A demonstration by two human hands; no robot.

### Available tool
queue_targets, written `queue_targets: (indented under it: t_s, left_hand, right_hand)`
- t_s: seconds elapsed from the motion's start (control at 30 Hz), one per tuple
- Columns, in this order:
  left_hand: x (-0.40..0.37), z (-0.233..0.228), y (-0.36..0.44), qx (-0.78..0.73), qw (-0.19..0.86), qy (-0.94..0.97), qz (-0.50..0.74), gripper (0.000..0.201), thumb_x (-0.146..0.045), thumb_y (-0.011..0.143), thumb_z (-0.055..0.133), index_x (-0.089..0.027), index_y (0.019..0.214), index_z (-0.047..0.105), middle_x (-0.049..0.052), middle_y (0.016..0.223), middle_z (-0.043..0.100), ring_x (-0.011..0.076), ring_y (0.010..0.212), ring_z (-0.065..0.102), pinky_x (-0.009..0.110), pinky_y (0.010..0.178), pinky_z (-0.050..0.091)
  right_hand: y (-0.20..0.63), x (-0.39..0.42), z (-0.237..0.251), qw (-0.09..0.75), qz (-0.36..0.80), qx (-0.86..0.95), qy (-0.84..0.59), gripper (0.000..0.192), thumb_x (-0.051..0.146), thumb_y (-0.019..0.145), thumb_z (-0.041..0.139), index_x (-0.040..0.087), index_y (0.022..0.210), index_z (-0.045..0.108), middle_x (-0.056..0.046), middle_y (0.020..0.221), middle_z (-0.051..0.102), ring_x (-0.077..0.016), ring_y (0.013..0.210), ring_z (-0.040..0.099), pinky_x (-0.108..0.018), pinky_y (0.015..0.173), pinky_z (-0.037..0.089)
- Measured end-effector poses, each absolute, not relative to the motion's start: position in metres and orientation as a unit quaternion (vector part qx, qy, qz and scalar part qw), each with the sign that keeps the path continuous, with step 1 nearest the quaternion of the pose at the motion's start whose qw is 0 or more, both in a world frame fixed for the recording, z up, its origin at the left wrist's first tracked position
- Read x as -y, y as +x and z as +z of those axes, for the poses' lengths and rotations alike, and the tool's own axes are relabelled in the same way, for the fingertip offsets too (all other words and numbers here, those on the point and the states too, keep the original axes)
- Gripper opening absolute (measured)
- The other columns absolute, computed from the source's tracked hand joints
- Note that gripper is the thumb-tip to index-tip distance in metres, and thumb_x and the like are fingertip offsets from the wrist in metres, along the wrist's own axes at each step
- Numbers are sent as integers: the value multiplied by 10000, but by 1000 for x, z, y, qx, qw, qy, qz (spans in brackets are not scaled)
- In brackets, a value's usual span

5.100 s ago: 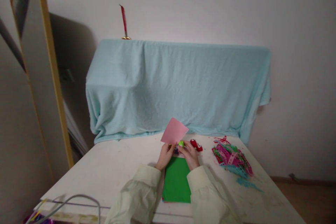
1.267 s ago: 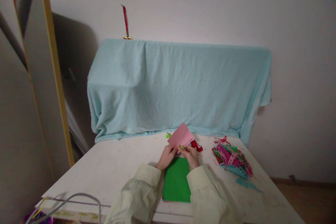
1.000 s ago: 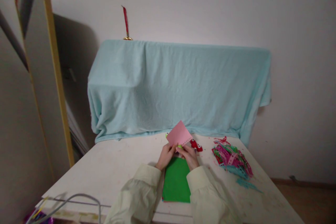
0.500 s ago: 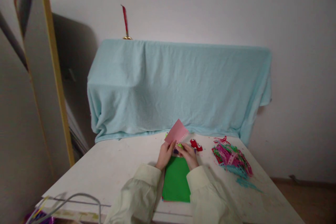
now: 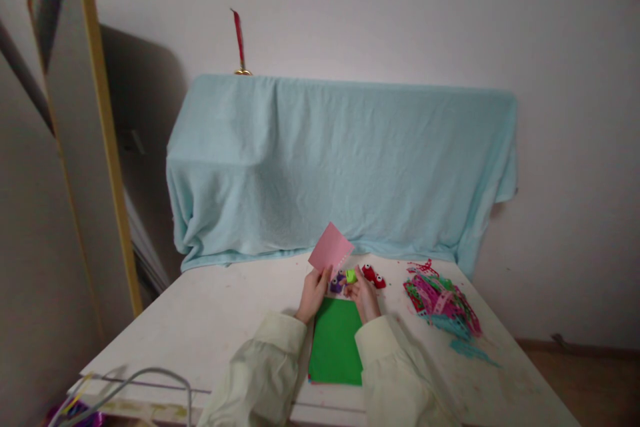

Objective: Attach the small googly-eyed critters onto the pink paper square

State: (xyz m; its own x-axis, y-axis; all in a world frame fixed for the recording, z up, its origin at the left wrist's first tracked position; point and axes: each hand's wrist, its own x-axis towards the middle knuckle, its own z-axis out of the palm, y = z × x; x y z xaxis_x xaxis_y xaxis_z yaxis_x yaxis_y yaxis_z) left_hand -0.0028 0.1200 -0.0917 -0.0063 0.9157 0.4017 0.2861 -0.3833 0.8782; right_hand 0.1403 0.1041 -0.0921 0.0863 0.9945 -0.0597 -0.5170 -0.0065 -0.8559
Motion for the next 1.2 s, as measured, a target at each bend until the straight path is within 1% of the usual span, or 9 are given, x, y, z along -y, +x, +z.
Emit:
queue_targets:
  t_s: [0.2,0.47,0.63,0.77,0.93,1.0,1.07,1.13,1.2]
  left_hand:
    - [-121,-89,-3,-475,299,635,531,538,-561,878,367,-152,557,504,-21,482,485,116,509,451,225,526,319]
    - [-121,-90,1,-465,276,661,521,501,-527,880,392,-151,570,507,-17,523,504,119,555,454,224,547,314]
    - [-120,-91,0,-450,277,671,521,471,-497,888,398,-151,586,505,-20,539,502,118,569,448,226,557,316]
    - [-121,-91,-2,-455,278,666,522,489,-511,884,398,-153,567,500,-19,516,495,121,557,448,232,564,323]
    - [-122,-92,-2,-457,279,660,527,491,-518,882,401,-154,569,508,-13,519,508,124,555,456,230,558,325]
    - [-123,-93,-2,-458,279,658,528,492,-519,880,403,-155,566,511,-12,516,509,125,554,458,230,556,325]
    - [-122,-93,-2,-458,279,660,526,490,-515,880,404,-155,566,515,-11,514,510,126,555,461,230,556,325]
    - [-122,-93,-2,-459,279,662,523,485,-508,882,405,-155,567,515,-11,517,511,127,561,465,229,558,325]
    - [-122,-92,-2,-460,279,663,520,488,-508,883,404,-156,563,511,-11,517,510,128,566,469,229,563,326]
  right_hand:
    - [141,-107,-92,615,613,303,-393,574,710,727,481,159,800,621,-71,612,634,-160,451,522,-289,469,391]
    - [147,-110,-92,615,624,297,-379,563,704,744,467,165,769,630,-88,641,641,-178,527,561,-310,526,437]
    - [147,-108,-89,648,618,276,-349,480,624,756,551,151,795,626,-98,712,664,-176,573,586,-312,564,474]
    - [146,-105,-87,666,603,270,-345,438,589,743,596,156,805,610,-94,733,666,-180,596,603,-310,549,488]
    - [145,-106,-90,679,593,273,-336,291,440,729,656,152,767,637,-76,753,668,-166,605,595,-308,569,492]
    - [146,-108,-90,672,597,278,-337,239,386,739,620,149,751,652,-73,746,667,-155,592,582,-297,556,480]
    - [147,-109,-90,663,602,283,-345,221,360,730,580,152,737,654,-73,756,668,-136,552,555,-273,503,447]
    - [150,-110,-90,656,600,289,-355,227,366,705,563,155,725,642,-65,740,660,-112,486,507,-242,425,376]
    - [151,-109,-89,651,598,298,-360,244,391,685,573,158,734,625,-28,640,616,-82,397,418,-217,365,276]
